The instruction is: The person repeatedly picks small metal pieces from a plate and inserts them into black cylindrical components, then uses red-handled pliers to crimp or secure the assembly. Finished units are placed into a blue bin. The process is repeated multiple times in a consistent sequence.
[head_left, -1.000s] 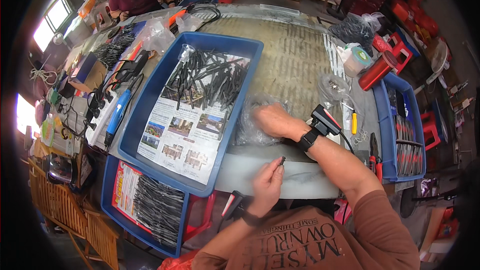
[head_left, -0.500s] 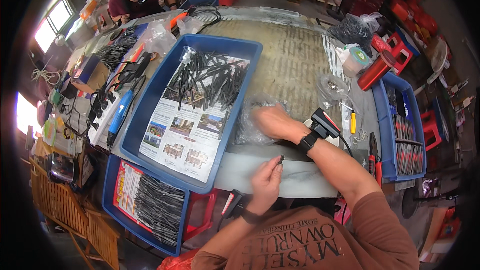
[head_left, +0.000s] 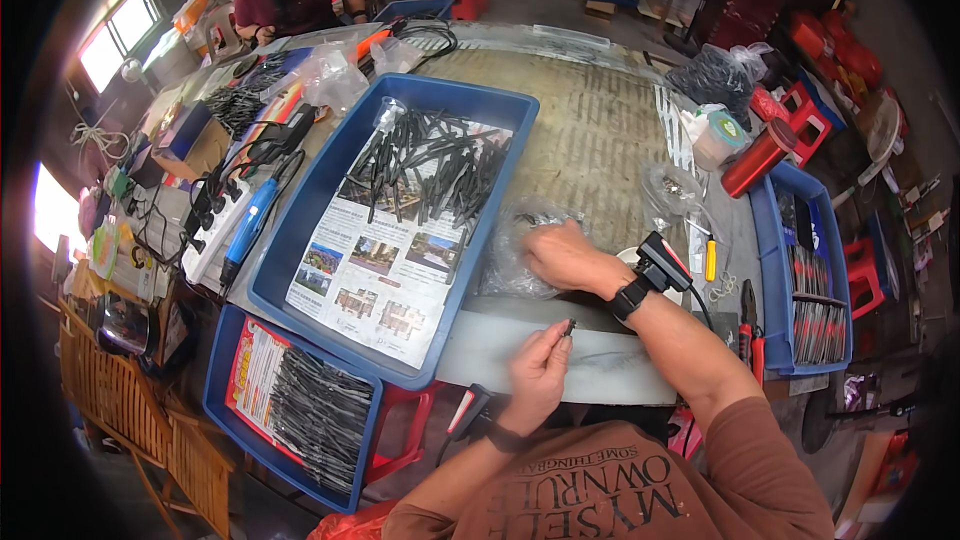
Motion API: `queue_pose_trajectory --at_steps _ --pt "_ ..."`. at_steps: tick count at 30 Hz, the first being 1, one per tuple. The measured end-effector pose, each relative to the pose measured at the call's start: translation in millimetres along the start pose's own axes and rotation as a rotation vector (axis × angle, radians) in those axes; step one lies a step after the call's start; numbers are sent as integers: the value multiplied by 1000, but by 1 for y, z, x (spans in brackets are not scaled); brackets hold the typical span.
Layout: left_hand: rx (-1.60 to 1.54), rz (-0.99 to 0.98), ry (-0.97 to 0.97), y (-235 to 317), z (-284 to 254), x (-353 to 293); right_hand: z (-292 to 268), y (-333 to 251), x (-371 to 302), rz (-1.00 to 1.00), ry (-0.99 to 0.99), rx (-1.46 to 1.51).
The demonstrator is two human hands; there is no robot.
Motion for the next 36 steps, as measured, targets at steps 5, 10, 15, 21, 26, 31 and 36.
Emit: queue_pose_trajectory --at_steps 5,10,15,21,26,31,36 --pt "-17 2 0 -2 1 0 -8 3 -6 50 78 109" --pt "-40 -18 -1 -3 1 -1 -10 4 -10 36 154 180" --pt "-37 -1 -1 -2 1 -1 -5 8 -13 -45 208 154" --pt "-17 -13 -9 -1 2 -1 -11 10 -22 19 356 411" --pt "14 3 -5 -1 2 -1 -23 3 -40 184 372 1059" --pt "82 108 26 -2 3 -1 -31 -9 -70 148 369 1407" --pt "13 79 31 -7 3 -1 -26 -13 -99 190 404 1404"
Point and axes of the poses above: each hand's wrist, its own x-axis towards the middle knuckle, its own z-axis out of the palm, y = z × x, the point moved 2 cm from there along x, towards the middle knuckle, and after that the axes turned 4 degrees about -y, right-handed, at the moved point
